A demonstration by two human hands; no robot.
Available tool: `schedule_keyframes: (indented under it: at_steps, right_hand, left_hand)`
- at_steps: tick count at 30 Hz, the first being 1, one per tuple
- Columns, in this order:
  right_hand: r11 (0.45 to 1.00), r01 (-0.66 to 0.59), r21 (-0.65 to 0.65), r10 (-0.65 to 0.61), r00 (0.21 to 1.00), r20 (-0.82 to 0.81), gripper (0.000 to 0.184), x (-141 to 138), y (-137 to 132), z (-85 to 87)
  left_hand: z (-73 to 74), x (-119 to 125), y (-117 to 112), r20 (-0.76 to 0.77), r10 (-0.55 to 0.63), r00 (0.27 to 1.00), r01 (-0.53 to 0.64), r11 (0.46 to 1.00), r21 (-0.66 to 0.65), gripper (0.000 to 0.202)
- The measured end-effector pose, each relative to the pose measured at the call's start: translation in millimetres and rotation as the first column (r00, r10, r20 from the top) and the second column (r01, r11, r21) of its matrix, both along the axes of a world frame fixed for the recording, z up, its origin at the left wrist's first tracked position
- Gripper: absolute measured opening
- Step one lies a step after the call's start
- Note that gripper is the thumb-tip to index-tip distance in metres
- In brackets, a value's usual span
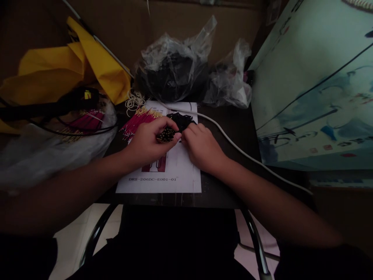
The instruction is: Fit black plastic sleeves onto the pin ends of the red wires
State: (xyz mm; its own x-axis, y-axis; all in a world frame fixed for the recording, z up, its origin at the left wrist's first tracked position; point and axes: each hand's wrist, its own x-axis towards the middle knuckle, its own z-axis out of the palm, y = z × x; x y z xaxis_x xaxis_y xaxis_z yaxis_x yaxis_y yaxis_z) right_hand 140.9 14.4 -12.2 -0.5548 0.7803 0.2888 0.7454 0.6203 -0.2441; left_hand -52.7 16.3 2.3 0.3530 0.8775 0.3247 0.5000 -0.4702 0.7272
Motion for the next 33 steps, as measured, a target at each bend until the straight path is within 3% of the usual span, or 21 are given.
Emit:
schedule_keyframes:
  at_steps: [4, 9, 17, 24, 28, 33]
  right_hand:
    - [0.993, -0.047, 0.108, 0.072, 0.968, -0.239, 0.007, 4.7, 4.4, 4.5]
    - [0.984, -0.118, 0.136, 0.151, 0.952, -0.265, 0.004, 6.5, 2.2, 6.7]
    - [0.964, -0.124, 0.235, 0.203, 0.913, -0.353, 0.007, 10.3, 0.8, 7.5]
    - [0.977, -0.092, 0.193, 0.165, 0.897, -0.41, 0.009, 7.7, -1.8, 9.8]
    - [0.984, -0.08, 0.161, 0.145, 0.883, -0.446, 0.009, 8.1, -3.7, 12.1]
    - [0.985, -0.117, 0.124, 0.161, 0.878, -0.451, 0.012, 8.5, -5.0, 13.4]
  left_hand:
    - [-0.5, -0.4, -0.3, 0.02, -0.063, 0.998, 0.063, 0.998, -0.023, 0.02]
    - [-3.6, -0.9, 1.1, 0.02, -0.177, 0.984, 0.178, 0.984, -0.027, 0.013]
    - [-1.7, 0.2, 6.3, 0.104, -0.174, 0.979, 0.182, 0.981, -0.072, 0.011]
    - [-3.8, 0.2, 5.8, 0.118, -0.188, 0.975, 0.196, 0.979, -0.06, 0.013]
    - [0.7, 1.2, 0.6, 0.143, -0.193, 0.971, 0.21, 0.971, -0.116, 0.015]
    - [6.0, -1.5, -5.9, -0.015, -0.221, 0.975, 0.216, 0.963, -0.162, 0.017]
